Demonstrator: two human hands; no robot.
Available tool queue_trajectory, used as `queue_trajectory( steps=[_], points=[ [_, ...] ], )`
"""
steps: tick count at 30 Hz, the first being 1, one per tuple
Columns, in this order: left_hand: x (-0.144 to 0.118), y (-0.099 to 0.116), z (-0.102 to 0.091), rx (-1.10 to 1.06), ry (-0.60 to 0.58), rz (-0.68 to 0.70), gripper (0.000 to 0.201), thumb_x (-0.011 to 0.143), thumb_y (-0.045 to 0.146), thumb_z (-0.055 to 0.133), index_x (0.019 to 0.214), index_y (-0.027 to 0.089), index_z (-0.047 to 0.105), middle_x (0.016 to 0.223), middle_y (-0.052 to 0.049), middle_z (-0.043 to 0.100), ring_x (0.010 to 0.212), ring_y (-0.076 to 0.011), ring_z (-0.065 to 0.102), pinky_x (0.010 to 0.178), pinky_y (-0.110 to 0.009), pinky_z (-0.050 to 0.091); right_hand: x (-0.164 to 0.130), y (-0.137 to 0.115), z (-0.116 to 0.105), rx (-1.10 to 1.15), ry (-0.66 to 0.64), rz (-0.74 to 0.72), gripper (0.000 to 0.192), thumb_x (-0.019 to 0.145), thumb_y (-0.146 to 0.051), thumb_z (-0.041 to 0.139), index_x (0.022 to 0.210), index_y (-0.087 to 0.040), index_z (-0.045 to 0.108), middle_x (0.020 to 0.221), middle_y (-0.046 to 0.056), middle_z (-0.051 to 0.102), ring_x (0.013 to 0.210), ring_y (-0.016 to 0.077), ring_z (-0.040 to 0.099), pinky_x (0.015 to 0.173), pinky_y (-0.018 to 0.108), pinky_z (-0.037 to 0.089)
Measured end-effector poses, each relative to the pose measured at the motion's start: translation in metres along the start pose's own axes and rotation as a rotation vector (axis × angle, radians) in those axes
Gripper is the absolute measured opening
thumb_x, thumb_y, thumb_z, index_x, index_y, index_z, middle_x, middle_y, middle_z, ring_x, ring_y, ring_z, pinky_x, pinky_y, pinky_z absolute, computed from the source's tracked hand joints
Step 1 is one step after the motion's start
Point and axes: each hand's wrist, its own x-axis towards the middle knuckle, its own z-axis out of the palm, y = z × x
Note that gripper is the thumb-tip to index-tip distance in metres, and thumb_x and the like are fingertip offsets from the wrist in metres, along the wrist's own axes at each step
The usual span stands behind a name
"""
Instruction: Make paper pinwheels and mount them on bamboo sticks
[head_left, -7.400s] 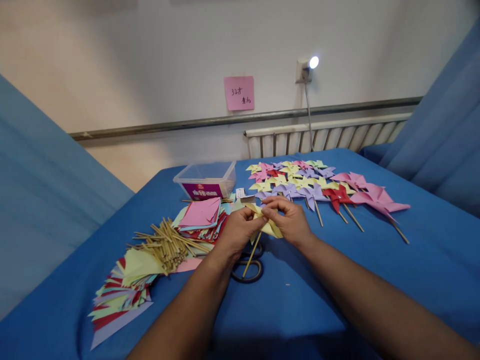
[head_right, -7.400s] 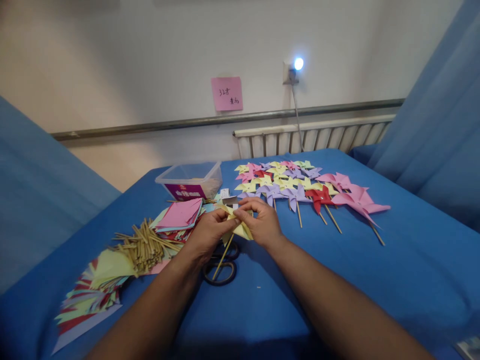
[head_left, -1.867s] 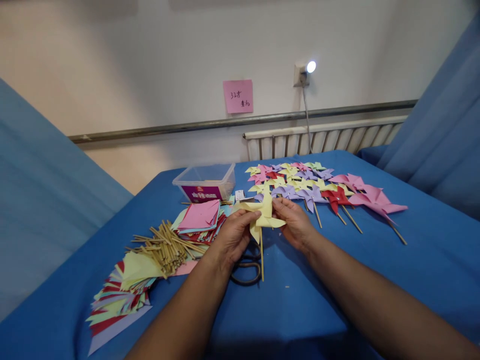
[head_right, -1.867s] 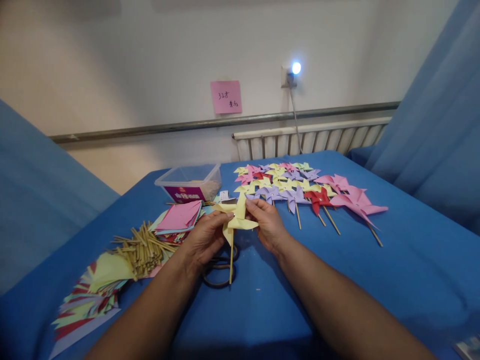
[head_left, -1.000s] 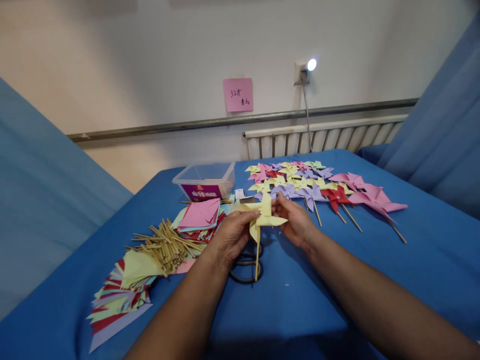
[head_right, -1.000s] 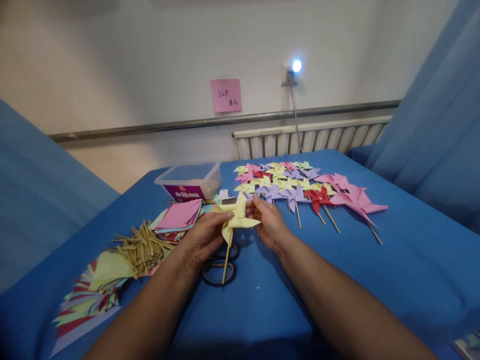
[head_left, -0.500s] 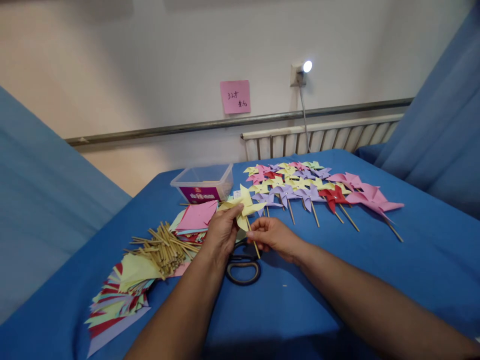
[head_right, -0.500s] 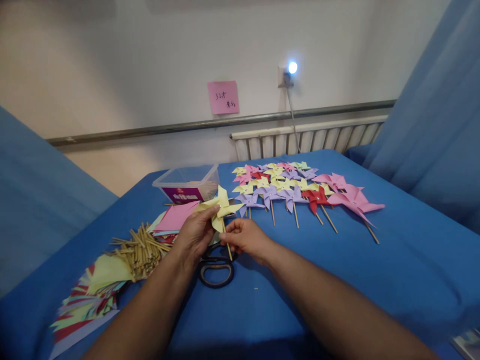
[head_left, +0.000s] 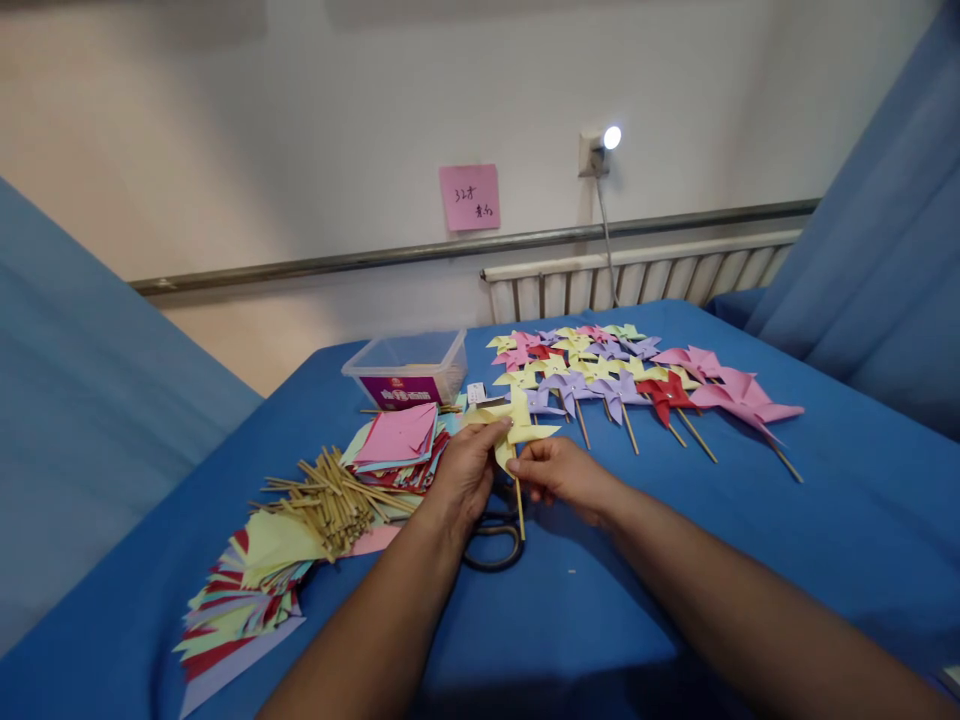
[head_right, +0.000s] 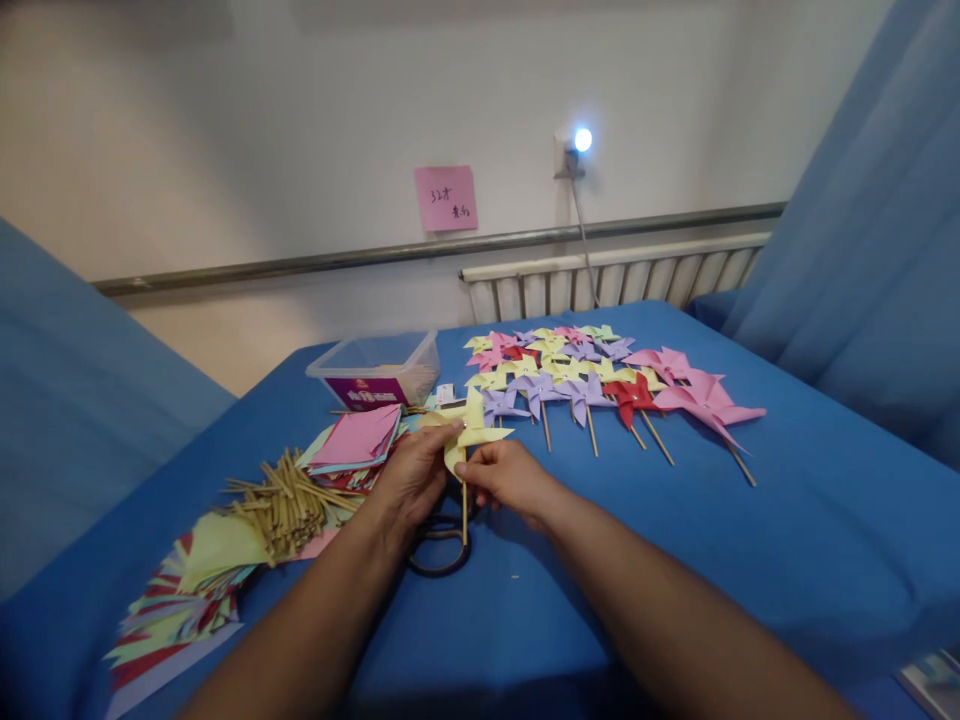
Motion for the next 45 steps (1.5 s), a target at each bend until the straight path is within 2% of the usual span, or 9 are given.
queue_trajectory(
  steps=[2,6,11,16,20,25,30,37,45],
  points=[
    [-0.001,-0.003,0.001,-0.011,-0.03,-0.04,0.023,0.066,0.028,0.077,0.077,0.01,0.069,0.073,-0.007,0.069,0.063,-0.0136,0.06,0.06,-0.024,0.046,-0.003,0.002,-0.006,-0.072,0.025,-0.014,0.031,0.072,-0.039,0.07,0.058,-0.017,0.055,0.045,-0.005,0.05,0.04,0.0064,0.041,0.039,0.02,0.029],
    [-0.003,-0.005,0.002,-0.009,-0.073,-0.125,0.024,0.069,0.029,0.075,0.084,0.012,0.069,0.081,-0.008,0.071,0.068,-0.015,0.063,0.065,-0.026,0.048,-0.006,0.007,-0.021,-0.222,0.109,-0.026,0.031,0.074,-0.038,0.068,0.055,-0.018,0.054,0.043,-0.005,0.048,0.038,0.0063,0.037,0.04,0.021,0.028],
    [-0.005,-0.005,0.001,-0.009,-0.031,-0.173,0.023,0.069,0.027,0.076,0.087,0.014,0.068,0.092,-0.01,0.071,0.082,-0.0165,0.066,0.077,-0.028,0.049,0.0,0.012,-0.035,-0.352,0.216,0.019,0.032,0.077,-0.032,0.064,0.051,-0.018,0.052,0.042,-0.004,0.05,0.036,0.0068,0.038,0.039,0.021,0.028],
    [-0.003,-0.003,-0.001,0.02,0.088,-0.135,0.03,0.064,0.022,0.079,0.09,0.014,0.067,0.09,-0.009,0.069,0.085,-0.0162,0.066,0.079,-0.026,0.048,0.004,0.016,-0.039,-0.506,0.262,0.122,0.028,0.078,-0.026,0.06,0.053,-0.018,0.053,0.045,-0.003,0.055,0.036,0.0081,0.044,0.04,0.021,0.031],
    [-0.001,-0.002,0.0,0.087,0.168,-0.066,0.037,0.061,0.019,0.078,0.096,0.015,0.065,0.085,-0.005,0.066,0.081,-0.0144,0.064,0.073,-0.025,0.046,0.007,0.021,-0.043,-0.572,0.306,0.128,0.027,0.077,-0.028,0.062,0.053,-0.018,0.056,0.045,-0.001,0.056,0.038,0.0108,0.049,0.043,0.023,0.034],
    [0.004,-0.002,-0.003,0.198,0.251,0.061,0.038,0.058,0.021,0.078,0.094,0.016,0.065,0.092,-0.004,0.065,0.079,-0.0128,0.061,0.07,-0.024,0.044,0.008,0.022,-0.044,-0.635,0.351,0.125,0.027,0.078,-0.031,0.062,0.055,-0.018,0.059,0.052,0.002,0.062,0.043,0.0127,0.053,0.048,0.025,0.033],
    [0.008,-0.001,-0.007,0.224,0.25,0.107,0.042,0.055,0.024,0.08,0.093,0.015,0.066,0.089,-0.005,0.066,0.078,-0.0143,0.061,0.07,-0.026,0.044,0.005,0.015,-0.038,-0.837,0.397,0.089,0.03,0.081,-0.034,0.061,0.055,-0.019,0.061,0.053,0.003,0.063,0.046,0.0123,0.051,0.05,0.026,0.028],
    [0.004,0.001,-0.006,0.252,0.227,0.102,0.039,0.055,0.026,0.079,0.09,0.015,0.067,0.084,-0.005,0.067,0.078,-0.0158,0.062,0.07,-0.027,0.045,0.004,0.007,-0.033,-1.088,0.408,0.103,0.031,0.083,-0.038,0.059,0.06,-0.019,0.066,0.065,0.007,0.067,0.061,0.0169,0.057,0.053,0.028,0.025],
    [0.003,0.002,-0.004,0.262,0.214,0.08,0.037,0.055,0.025,0.08,0.088,0.014,0.069,0.085,-0.008,0.069,0.074,-0.0153,0.062,0.065,-0.026,0.044,0.002,0.008,-0.035,-1.125,0.425,0.112,0.023,0.082,-0.038,0.06,0.07,-0.021,0.067,0.074,0.007,0.069,0.068,0.0188,0.058,0.055,0.028,0.025]
  ],
)
